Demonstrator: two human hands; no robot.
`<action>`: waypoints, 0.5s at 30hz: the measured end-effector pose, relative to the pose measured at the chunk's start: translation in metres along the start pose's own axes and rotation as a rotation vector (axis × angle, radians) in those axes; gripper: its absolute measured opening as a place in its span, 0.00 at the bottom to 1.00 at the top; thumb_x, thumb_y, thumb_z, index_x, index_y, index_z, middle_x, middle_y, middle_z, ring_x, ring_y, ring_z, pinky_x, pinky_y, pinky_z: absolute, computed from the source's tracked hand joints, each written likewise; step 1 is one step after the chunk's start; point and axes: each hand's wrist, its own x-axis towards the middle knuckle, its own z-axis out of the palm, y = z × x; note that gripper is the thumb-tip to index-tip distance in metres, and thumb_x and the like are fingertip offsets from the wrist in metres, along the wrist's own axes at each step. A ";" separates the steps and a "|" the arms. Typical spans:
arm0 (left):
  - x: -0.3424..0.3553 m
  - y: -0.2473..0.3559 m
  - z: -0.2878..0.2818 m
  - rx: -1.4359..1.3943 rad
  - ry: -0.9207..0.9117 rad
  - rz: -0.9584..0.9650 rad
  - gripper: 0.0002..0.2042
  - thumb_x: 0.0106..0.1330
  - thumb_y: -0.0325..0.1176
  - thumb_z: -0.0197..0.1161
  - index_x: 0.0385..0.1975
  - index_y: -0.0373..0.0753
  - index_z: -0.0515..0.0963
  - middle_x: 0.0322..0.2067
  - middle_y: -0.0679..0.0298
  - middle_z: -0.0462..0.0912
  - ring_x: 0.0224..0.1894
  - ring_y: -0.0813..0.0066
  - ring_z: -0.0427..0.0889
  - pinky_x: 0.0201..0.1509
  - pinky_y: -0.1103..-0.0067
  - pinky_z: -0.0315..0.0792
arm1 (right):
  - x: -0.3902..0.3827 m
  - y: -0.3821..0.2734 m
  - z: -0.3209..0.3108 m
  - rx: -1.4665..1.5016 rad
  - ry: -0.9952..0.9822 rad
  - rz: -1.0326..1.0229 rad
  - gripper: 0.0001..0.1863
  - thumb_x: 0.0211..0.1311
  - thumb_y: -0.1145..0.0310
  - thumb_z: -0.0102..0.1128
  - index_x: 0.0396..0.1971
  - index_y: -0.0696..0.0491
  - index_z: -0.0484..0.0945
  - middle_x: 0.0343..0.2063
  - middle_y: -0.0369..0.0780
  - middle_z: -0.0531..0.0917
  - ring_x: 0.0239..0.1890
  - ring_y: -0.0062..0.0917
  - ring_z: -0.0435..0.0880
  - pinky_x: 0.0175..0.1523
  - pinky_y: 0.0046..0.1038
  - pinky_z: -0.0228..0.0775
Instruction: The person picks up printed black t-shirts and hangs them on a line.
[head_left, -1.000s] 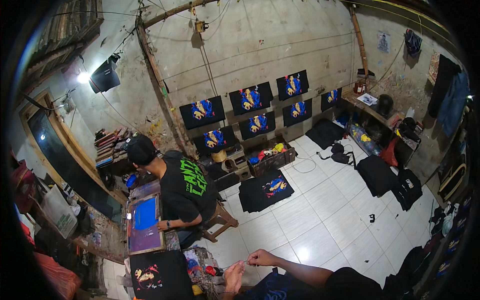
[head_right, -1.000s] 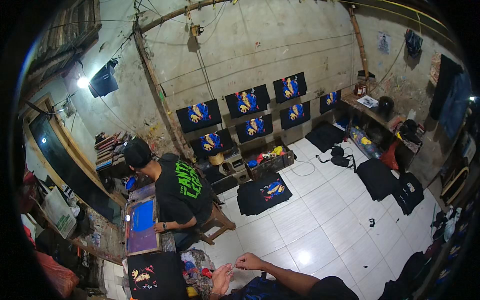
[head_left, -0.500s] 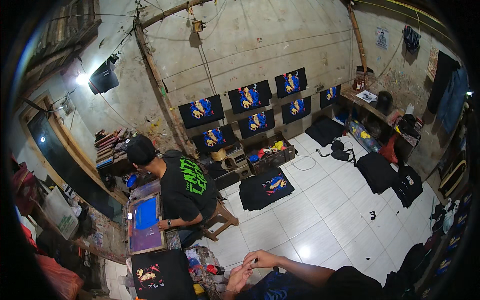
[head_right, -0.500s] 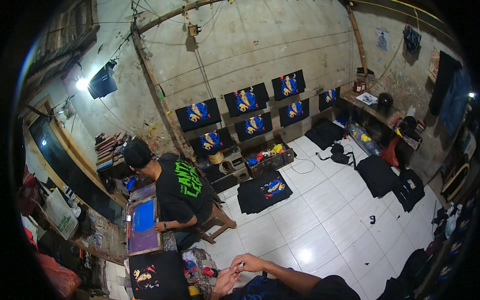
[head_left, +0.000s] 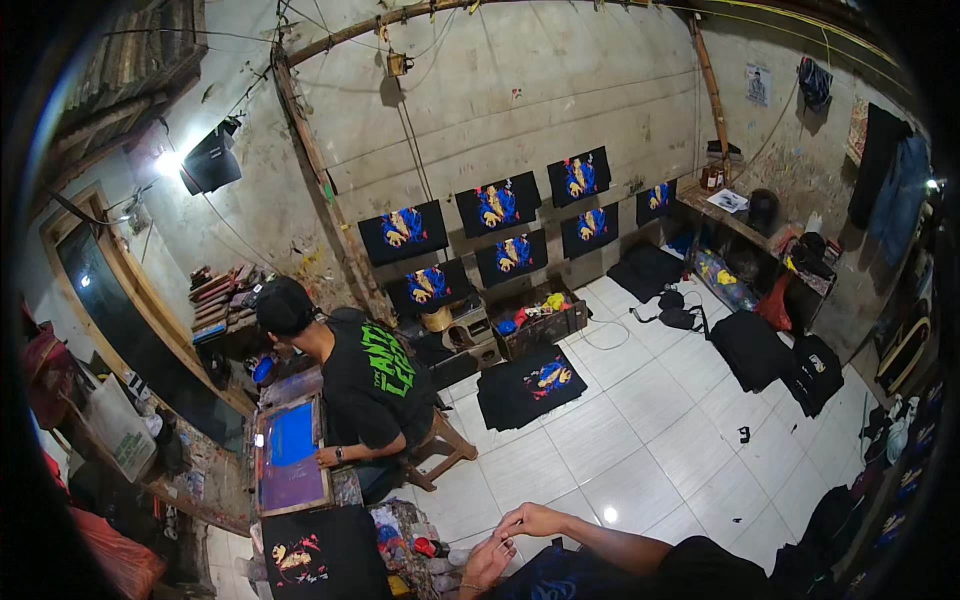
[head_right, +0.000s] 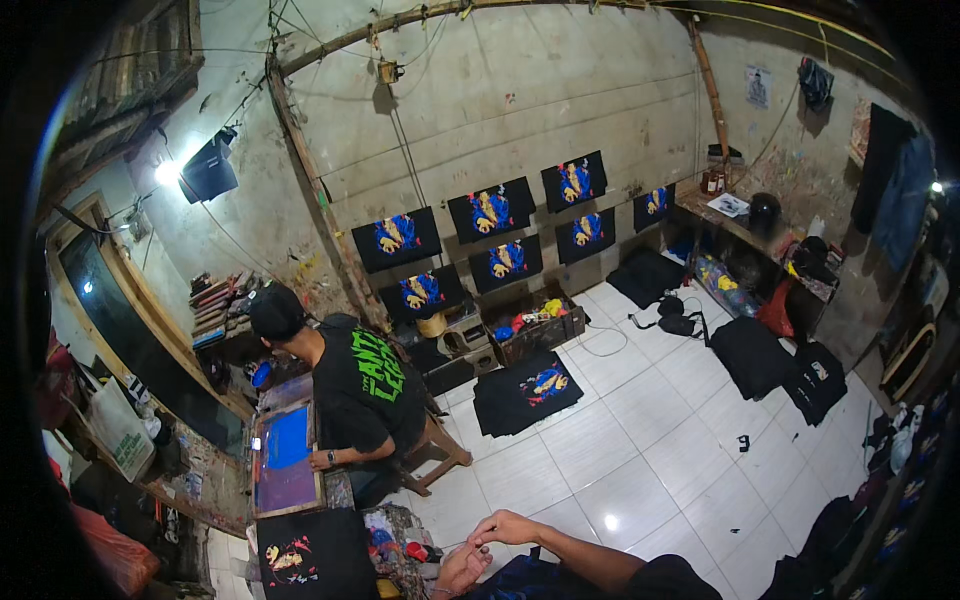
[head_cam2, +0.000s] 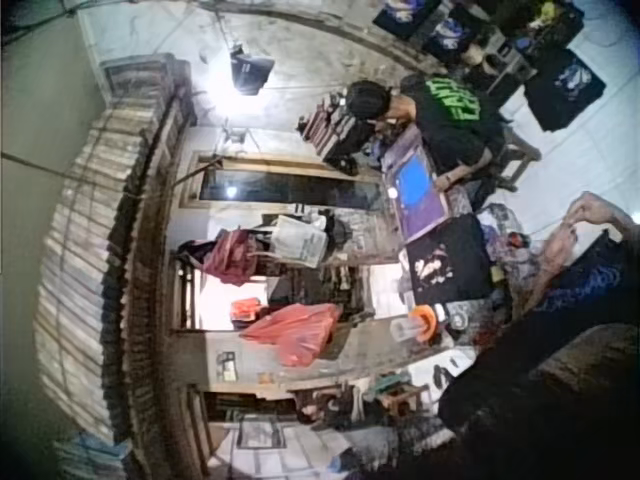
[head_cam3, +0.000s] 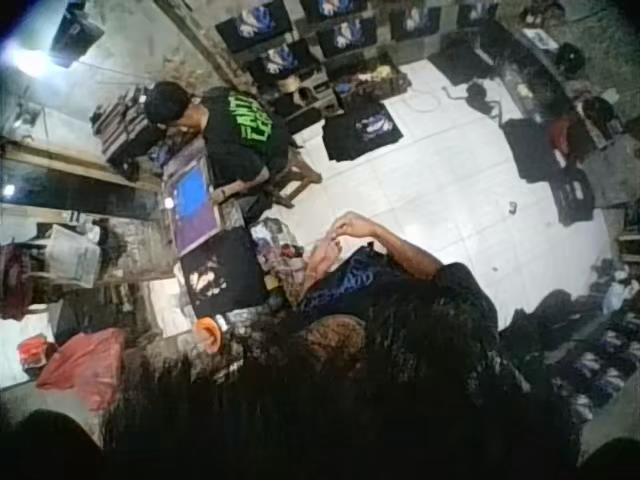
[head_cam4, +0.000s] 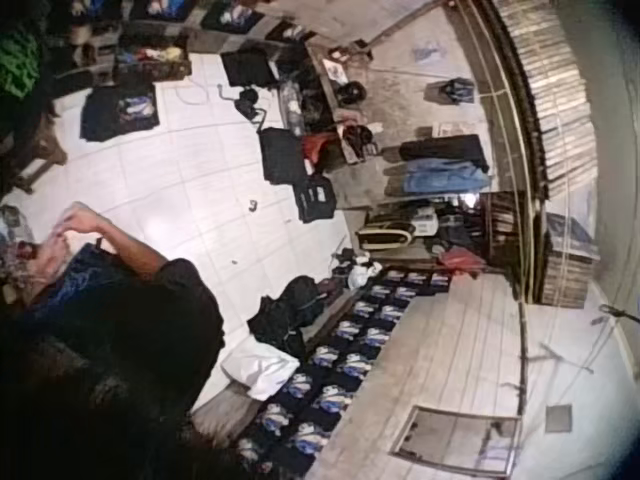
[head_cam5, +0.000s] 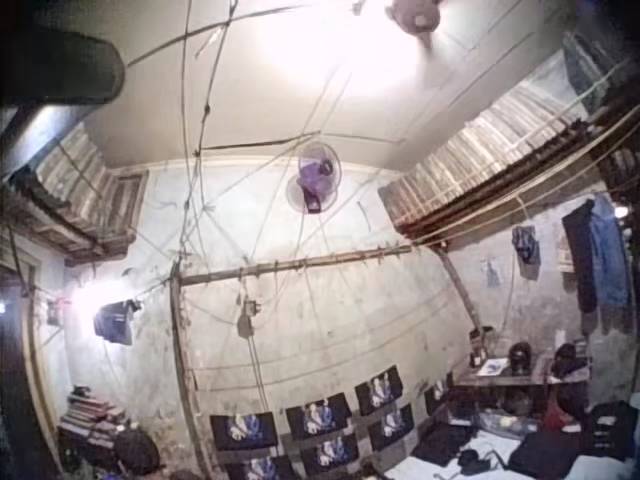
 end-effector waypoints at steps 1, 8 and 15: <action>0.002 0.000 -0.003 0.002 0.012 -0.001 0.08 0.65 0.33 0.52 0.37 0.35 0.71 0.33 0.65 0.74 0.36 0.74 0.71 0.43 0.76 0.67 | 0.000 0.002 0.000 -0.023 0.014 -0.016 0.10 0.53 0.67 0.59 0.34 0.56 0.80 0.29 0.41 0.82 0.32 0.22 0.79 0.41 0.23 0.69; 0.004 0.004 -0.009 0.104 0.102 0.006 0.08 0.64 0.31 0.53 0.37 0.34 0.71 0.32 0.64 0.76 0.33 0.73 0.72 0.40 0.78 0.68 | -0.004 0.001 -0.003 -0.103 0.146 0.097 0.11 0.57 0.65 0.54 0.27 0.58 0.79 0.23 0.37 0.81 0.27 0.17 0.77 0.35 0.21 0.68; -0.012 0.022 -0.018 0.012 0.269 0.165 0.11 0.62 0.29 0.54 0.44 0.36 0.68 0.32 0.64 0.75 0.32 0.73 0.74 0.36 0.77 0.71 | -0.004 -0.002 -0.017 0.047 0.202 0.207 0.13 0.58 0.63 0.53 0.28 0.58 0.80 0.24 0.36 0.82 0.27 0.16 0.78 0.36 0.20 0.70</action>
